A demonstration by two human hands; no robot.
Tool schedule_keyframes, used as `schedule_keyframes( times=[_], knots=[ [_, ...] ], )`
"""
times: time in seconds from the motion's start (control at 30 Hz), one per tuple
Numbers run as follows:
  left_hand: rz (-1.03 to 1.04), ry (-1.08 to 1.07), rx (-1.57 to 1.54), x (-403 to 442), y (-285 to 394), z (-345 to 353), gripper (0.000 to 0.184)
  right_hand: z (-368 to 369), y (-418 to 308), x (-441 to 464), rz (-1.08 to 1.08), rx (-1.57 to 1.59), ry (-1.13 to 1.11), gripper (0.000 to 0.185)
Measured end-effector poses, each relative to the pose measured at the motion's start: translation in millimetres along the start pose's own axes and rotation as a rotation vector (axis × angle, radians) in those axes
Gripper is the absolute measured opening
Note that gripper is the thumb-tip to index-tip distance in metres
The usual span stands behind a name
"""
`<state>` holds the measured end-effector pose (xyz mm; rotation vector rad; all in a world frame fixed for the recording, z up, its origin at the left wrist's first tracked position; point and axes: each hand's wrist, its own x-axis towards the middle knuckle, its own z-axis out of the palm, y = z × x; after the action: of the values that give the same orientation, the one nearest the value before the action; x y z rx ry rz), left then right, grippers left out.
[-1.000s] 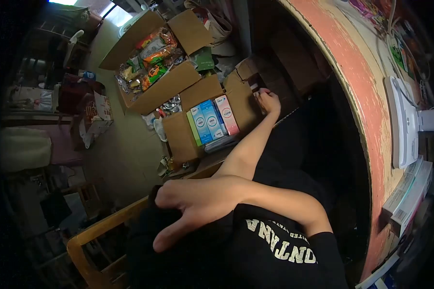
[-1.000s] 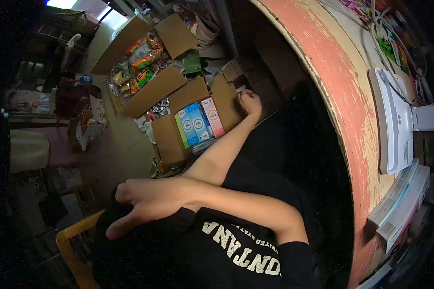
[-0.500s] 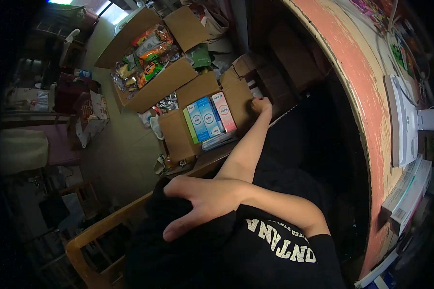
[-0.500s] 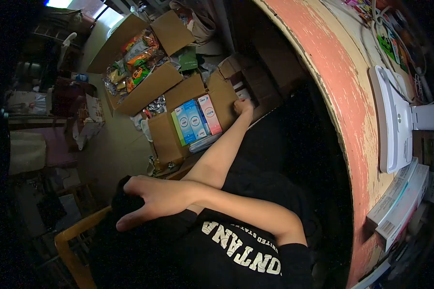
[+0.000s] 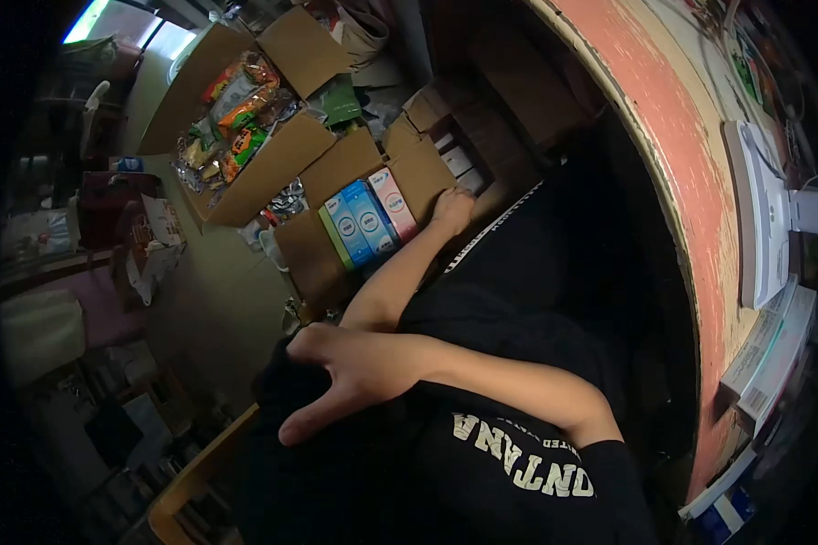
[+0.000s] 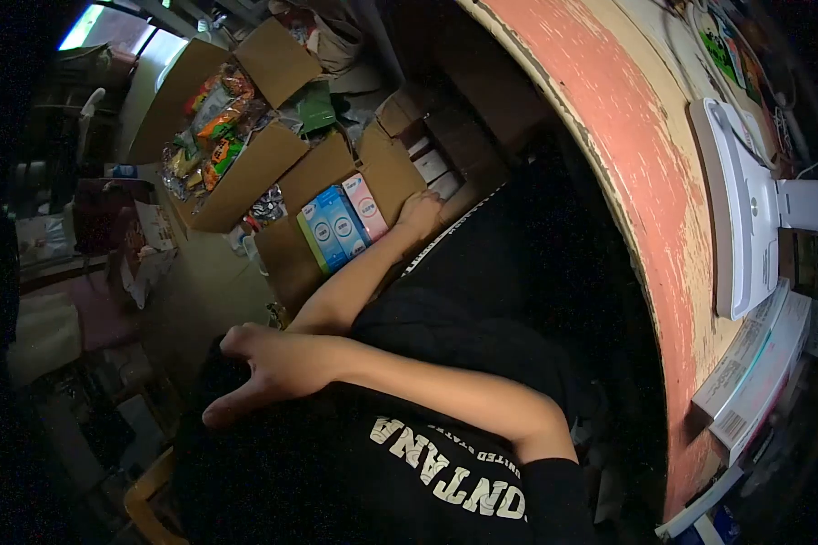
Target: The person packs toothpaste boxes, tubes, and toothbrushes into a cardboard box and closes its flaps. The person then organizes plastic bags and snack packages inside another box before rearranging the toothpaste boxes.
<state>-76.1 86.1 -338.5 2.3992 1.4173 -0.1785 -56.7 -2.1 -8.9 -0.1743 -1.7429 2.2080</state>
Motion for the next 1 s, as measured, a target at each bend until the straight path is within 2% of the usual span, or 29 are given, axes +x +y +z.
schedule_keyframes(
  times=[0.07,0.13,0.2,0.3,0.43,0.5,0.53,0.6,0.63,0.7,0.83,0.93,1.0],
  knots=[
    [0.005,0.118,0.004,-11.7,1.3,-2.2,0.019,-1.9,2.7,8.3,0.029,0.052,-0.048,0.068],
    [-0.035,0.041,-0.068,-18.0,-0.4,1.2,0.023,-1.2,6.8,17.5,0.064,0.105,-0.109,0.068],
    [0.072,0.227,-0.024,-20.3,-3.6,10.0,0.026,1.7,12.2,25.6,0.053,0.146,-0.167,0.066],
    [0.071,0.238,-0.070,-20.5,-5.8,11.6,0.030,2.3,14.9,24.2,0.041,0.040,-0.091,0.066],
    [0.115,0.224,-0.031,-19.9,-7.5,4.1,0.033,-3.1,8.5,18.9,0.050,0.066,0.028,0.065],
    [0.069,0.137,-0.014,-15.0,-7.9,-1.1,0.034,-8.4,5.7,24.0,0.159,0.105,-0.184,0.063],
    [0.070,0.138,-0.014,-11.2,-8.2,-1.5,0.034,-6.3,6.6,23.3,0.159,0.104,-0.183,0.063],
    [0.025,0.079,-0.048,-3.2,-6.2,-5.2,0.034,1.3,11.3,20.6,0.045,0.021,-0.013,0.061],
    [0.023,0.080,-0.048,-1.2,-3.8,-8.1,0.034,2.7,13.6,18.6,0.045,0.020,-0.015,0.061],
    [-0.042,-0.072,-0.074,3.7,0.2,-12.9,0.029,3.0,16.0,13.3,0.009,-0.031,0.093,0.061],
    [0.038,-0.075,0.032,-3.2,-0.8,-16.1,0.027,6.0,11.9,15.2,-0.029,0.043,0.083,0.060],
    [0.073,0.013,0.068,-11.5,-2.5,-8.4,0.026,6.0,10.9,17.9,-0.004,0.053,-0.021,0.060],
    [0.049,0.118,-0.022,-14.7,-2.4,-6.5,0.028,3.8,6.4,16.5,0.060,0.013,-0.090,0.060]
  ],
)
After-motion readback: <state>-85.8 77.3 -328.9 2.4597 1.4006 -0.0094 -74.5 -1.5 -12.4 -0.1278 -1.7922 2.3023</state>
